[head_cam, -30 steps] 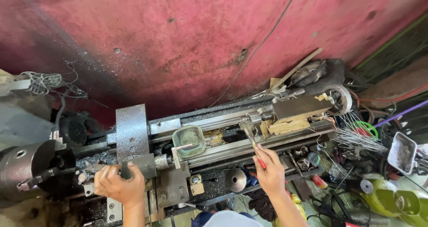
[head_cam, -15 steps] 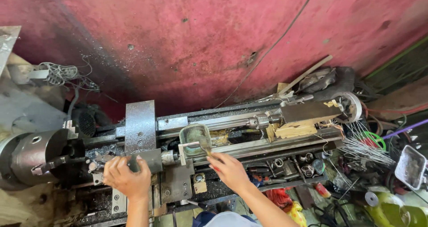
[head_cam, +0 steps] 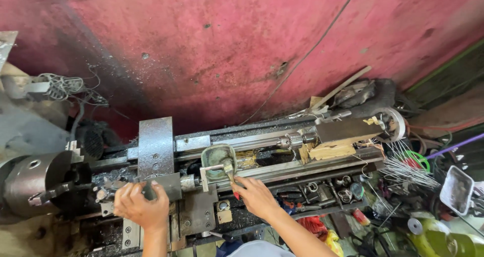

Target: Operating a manual lathe to machine a metal component while using a brush to clear away metal shavings.

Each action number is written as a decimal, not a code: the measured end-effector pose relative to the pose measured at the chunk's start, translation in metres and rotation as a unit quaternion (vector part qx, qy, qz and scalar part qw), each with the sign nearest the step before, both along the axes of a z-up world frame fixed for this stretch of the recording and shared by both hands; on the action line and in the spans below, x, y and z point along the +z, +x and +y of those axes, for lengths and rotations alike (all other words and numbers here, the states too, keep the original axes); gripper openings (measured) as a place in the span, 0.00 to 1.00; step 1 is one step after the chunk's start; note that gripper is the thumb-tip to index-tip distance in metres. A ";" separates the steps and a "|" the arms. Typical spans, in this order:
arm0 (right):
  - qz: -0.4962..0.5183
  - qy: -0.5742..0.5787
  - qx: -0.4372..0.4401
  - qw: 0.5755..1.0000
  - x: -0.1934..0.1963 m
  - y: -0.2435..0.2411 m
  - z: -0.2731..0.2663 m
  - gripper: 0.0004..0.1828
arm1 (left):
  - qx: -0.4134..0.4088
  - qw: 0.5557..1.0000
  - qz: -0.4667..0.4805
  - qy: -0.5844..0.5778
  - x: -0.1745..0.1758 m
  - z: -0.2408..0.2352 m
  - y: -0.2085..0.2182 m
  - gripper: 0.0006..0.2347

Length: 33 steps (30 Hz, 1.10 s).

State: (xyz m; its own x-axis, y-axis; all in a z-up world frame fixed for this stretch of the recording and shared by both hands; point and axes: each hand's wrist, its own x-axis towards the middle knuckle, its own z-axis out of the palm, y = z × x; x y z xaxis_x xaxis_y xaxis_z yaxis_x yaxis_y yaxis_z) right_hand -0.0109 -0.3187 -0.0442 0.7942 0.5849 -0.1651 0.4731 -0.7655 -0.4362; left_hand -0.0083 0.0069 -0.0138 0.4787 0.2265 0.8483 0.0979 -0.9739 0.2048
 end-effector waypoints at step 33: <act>-0.142 -0.184 -0.128 0.964 0.085 0.119 -0.168 0.40 | -0.182 0.981 -0.029 -0.056 0.065 -0.052 -0.027 0.19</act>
